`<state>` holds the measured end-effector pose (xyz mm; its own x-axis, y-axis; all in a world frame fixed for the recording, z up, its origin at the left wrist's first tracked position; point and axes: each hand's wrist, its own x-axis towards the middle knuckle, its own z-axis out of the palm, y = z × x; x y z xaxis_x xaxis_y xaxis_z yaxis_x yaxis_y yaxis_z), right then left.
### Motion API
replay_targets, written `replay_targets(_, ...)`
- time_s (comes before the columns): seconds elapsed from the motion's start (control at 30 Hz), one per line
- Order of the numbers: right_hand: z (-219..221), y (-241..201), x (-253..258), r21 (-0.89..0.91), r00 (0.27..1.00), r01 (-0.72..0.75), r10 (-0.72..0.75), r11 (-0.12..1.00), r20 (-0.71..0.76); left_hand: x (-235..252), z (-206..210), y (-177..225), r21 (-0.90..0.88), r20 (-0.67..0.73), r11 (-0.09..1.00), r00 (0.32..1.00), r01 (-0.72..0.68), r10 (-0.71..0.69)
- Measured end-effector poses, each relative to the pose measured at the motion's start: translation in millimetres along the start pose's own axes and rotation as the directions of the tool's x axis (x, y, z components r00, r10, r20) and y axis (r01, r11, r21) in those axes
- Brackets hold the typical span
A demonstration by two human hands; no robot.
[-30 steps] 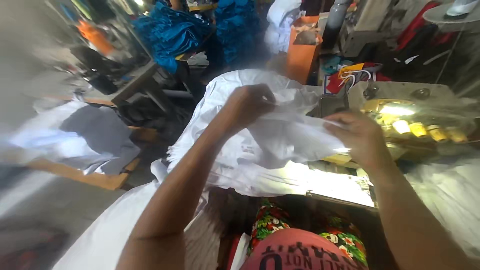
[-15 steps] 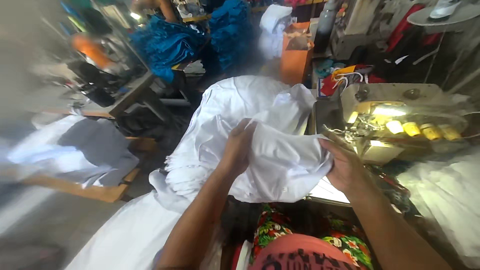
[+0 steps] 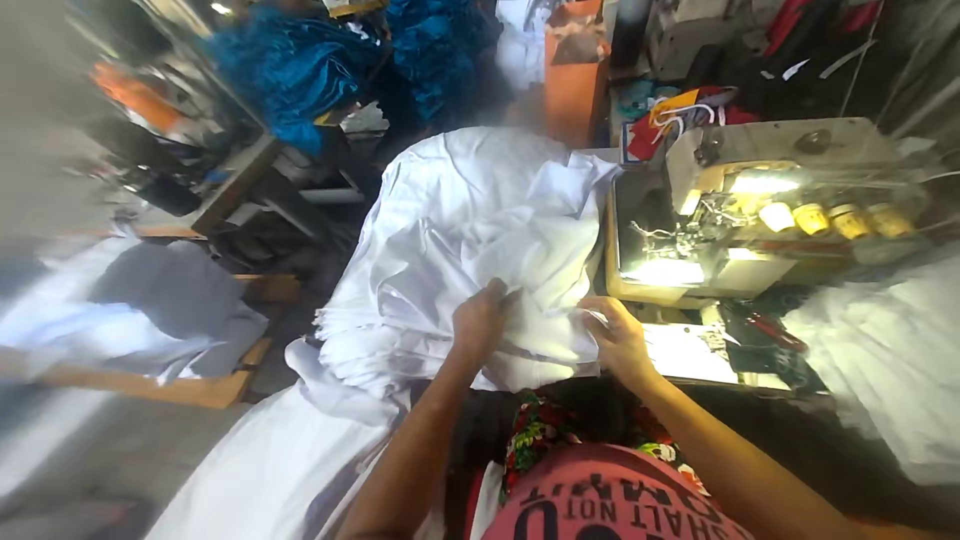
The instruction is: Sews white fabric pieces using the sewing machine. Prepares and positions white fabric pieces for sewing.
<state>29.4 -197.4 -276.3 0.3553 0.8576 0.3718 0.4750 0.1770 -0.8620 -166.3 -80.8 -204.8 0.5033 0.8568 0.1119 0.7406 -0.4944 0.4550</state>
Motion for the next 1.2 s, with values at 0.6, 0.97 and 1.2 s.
replay_targets(0.6, -437, -26, 62, -0.784, 0.802, -0.544, 0.461, 0.3, -0.38, 8, -11, 59, 0.133, -0.243, 0.856, 0.821, -0.5, 0.517)
replay_targets(0.97, -460, 36, 77, -0.685, 0.823, -0.547, 0.459, 0.481, -0.335, 9, -22, 73, 0.167, -0.219, 0.823, 0.793, -0.543, 0.568)
replay_targets(1.2, -434, 33, 70, -0.922, 0.956, -0.262, 0.207, 0.285, -0.208, 11, -10, 80, 0.137, -0.228, 0.809, 0.777, -0.571, 0.587)
